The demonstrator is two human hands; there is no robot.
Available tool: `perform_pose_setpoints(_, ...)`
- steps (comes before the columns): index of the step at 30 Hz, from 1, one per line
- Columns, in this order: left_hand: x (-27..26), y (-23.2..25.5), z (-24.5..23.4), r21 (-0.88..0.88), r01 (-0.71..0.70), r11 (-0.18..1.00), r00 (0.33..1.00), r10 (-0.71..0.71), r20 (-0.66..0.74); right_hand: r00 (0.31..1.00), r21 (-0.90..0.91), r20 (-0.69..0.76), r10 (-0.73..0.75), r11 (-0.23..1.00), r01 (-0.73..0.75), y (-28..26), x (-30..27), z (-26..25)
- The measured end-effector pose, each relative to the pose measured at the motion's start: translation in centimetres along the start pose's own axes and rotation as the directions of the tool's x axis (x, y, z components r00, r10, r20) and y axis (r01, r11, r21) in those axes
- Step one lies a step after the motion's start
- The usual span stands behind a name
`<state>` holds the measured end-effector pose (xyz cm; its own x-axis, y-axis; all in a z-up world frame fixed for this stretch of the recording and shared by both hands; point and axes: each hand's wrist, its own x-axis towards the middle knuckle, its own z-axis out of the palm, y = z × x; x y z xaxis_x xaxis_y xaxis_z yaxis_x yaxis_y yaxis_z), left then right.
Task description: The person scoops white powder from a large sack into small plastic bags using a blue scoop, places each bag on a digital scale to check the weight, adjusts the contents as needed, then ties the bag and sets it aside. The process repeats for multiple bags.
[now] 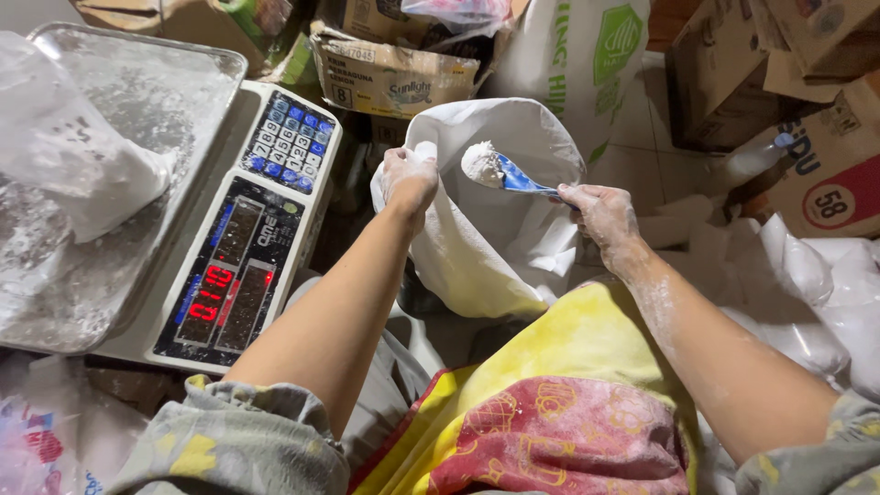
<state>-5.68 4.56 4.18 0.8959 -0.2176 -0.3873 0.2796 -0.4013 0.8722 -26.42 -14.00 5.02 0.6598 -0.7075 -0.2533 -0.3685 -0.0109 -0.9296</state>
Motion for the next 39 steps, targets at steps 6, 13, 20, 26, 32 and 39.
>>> perform_pose_setpoints(6, -2.8, 0.8, -2.1, 0.149, -0.108, 0.983, 0.987, 0.124, -0.1, 0.992, -0.028, -0.051, -0.118, 0.993, 0.117, -1.8, -1.2, -0.7)
perform_pose_setpoints(13, -5.8, 3.0, -5.2, -0.136, -0.307, 0.942, 0.951, 0.297, -0.087, 0.978, -0.041, -0.019, -0.207, 0.978, 0.206, -4.2, -2.1, -1.2)
perform_pose_setpoints(20, -7.8, 5.5, -9.8, -0.195, -0.435, 0.879, 0.9, 0.425, -0.093, 0.963, -0.019, 0.026, -0.267, 0.963, 0.267, -8.7, -3.5, 0.0)
perform_pose_setpoints(26, -7.8, 6.8, -13.6, -0.158, -0.555, 0.816, 0.827, 0.522, -0.21, 0.948, -0.039, 0.077, -0.309, 0.949, 0.312, -13.4, -4.6, 2.2)
perform_pose_setpoints(32, -8.1, 7.5, -18.5, 0.003, -0.565, 0.825, 0.776, 0.533, -0.337, 0.911, -0.019, 0.136, -0.388, 0.919, 0.394, -17.8, -4.8, 5.8)
perform_pose_setpoints(39, -10.0, 8.6, -24.9, 0.108, -0.493, 0.863, 0.771, 0.491, -0.405, 0.878, 0.013, 0.195, -0.437, 0.896, 0.443, -22.5, -5.1, 11.0)
